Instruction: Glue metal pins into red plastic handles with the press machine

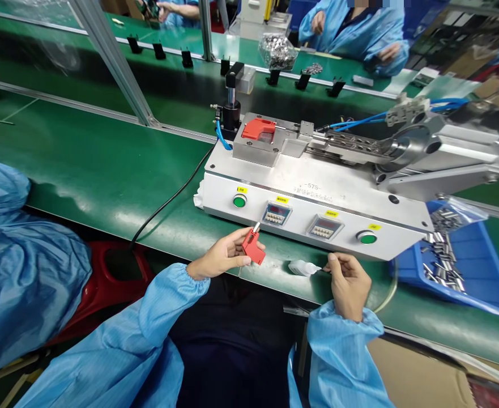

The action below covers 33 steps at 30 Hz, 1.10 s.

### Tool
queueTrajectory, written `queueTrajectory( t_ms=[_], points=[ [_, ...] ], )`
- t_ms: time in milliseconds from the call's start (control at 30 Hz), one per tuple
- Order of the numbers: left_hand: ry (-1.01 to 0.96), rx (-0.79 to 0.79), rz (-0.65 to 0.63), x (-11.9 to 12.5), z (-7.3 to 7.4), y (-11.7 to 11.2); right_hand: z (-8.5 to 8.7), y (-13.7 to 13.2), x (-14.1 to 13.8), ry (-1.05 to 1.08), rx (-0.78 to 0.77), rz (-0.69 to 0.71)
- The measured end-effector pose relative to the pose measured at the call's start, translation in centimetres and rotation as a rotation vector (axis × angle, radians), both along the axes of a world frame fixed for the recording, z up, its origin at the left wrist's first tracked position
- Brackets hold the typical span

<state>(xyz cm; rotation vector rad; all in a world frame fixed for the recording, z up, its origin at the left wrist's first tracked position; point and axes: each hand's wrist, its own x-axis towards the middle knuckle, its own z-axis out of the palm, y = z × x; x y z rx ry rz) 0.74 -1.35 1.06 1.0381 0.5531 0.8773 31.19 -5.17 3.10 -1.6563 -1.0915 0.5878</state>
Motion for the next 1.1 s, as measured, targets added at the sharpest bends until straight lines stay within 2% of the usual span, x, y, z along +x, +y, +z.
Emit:
queueTrajectory(
  t_ms=[467,800,933,1000,1100],
  points=[
    [0.015,-0.033,0.023,0.0,0.9,0.0,0.0,0.1,-0.2,0.009,-0.01,-0.011],
    [0.035,-0.029,0.036,0.0,0.7,0.1,0.2,0.1,-0.3,-0.001,-0.01,0.007],
    [0.043,-0.037,0.037,0.0,0.6,0.0,-0.1,-0.6,0.1,-0.001,0.037,0.001],
    [0.039,-0.038,0.044,0.1,0.6,0.0,-0.4,-1.5,0.2,0.029,0.075,0.039],
    [0.031,-0.04,0.042,0.1,0.5,0.0,-0.5,-3.0,0.0,-0.003,0.075,0.233]
  ],
)
